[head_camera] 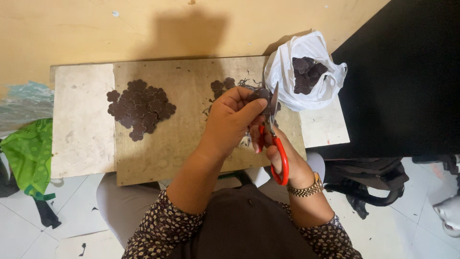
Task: The person uses red-handled scissors to cut dark brown flower-shaped pieces from a sheet of material on a wooden board. The person holds the material with the left hand and cuts with the right hand, placing finished pieces into a white bag.
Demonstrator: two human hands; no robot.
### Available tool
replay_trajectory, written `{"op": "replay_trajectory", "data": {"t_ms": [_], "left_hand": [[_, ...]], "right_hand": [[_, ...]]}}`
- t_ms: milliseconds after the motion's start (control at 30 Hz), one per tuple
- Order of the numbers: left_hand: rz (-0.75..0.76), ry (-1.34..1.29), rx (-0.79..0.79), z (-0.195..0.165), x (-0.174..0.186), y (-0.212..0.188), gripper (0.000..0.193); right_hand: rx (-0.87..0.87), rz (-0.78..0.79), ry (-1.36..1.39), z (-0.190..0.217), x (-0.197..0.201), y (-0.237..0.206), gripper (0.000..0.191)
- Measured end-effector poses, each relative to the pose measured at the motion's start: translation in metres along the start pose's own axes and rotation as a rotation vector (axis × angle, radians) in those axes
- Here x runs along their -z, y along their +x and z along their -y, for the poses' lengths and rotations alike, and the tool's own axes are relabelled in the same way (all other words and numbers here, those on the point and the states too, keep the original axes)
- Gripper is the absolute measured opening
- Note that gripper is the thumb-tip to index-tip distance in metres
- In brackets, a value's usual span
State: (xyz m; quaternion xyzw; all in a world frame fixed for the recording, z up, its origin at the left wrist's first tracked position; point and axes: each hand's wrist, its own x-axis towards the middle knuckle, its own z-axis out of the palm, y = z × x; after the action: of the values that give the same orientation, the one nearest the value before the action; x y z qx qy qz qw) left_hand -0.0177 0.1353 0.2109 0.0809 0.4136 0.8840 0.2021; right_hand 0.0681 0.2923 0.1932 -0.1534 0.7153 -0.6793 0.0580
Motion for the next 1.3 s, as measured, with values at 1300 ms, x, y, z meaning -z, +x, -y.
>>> {"op": "replay_trajectory", "data": {"t_ms": [1300], "left_hand": [[-0.018, 0.113, -0.060, -0.004, -0.001, 0.002, 0.011]], "right_hand": [[0.017, -0.026, -0.112, -0.001, 0.004, 0.008, 0.082]]}}
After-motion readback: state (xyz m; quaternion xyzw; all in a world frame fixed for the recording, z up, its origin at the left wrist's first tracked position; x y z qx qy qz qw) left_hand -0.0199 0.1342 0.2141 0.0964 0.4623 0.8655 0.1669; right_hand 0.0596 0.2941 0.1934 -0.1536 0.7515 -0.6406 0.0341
